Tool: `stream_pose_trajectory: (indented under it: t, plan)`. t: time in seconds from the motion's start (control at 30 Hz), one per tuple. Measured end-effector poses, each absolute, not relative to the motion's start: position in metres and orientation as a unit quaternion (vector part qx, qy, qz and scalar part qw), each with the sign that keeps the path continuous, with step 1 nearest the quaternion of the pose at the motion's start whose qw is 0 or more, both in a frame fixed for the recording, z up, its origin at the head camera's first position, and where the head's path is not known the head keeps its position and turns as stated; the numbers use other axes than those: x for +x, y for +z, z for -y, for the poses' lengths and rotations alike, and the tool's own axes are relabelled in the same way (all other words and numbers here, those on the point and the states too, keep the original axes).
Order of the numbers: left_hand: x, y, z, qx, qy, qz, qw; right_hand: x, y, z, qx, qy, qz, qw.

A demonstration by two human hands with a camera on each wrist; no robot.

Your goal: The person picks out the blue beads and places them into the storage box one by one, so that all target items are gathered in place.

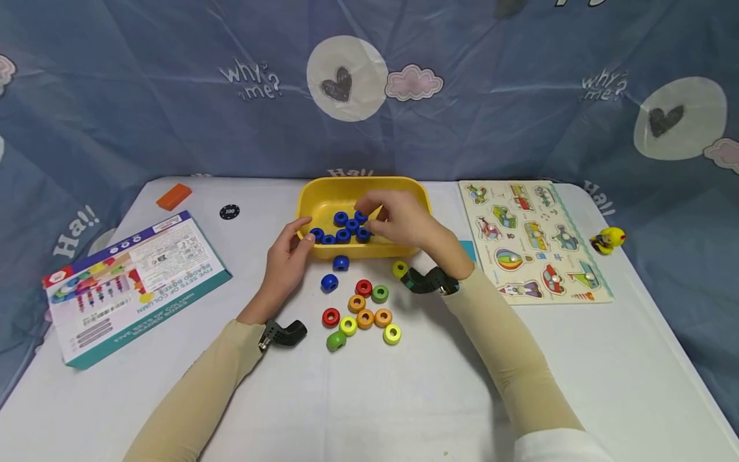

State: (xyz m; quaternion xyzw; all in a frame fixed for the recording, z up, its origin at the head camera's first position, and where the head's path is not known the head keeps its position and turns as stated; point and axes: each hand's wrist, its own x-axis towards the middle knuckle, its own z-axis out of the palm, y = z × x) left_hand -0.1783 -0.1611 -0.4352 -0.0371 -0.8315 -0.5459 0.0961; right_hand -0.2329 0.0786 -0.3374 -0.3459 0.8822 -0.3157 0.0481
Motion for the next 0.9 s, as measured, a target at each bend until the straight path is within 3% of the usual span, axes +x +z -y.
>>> stream_pose_trajectory:
  t: [0.27, 0.9]
  plan:
    - [-0.178, -0.434, 0.162, -0.045, -0.553, 0.826, 0.1, -0.186, -0.352, -0.045, -0.472, -0.211, -0.852, 0.082]
    - [-0.179, -0.435, 0.16, -0.045, -0.541, 0.833, 0.101, -0.165, -0.378, -0.028, -0.416, 0.0, -0.909, 0.027]
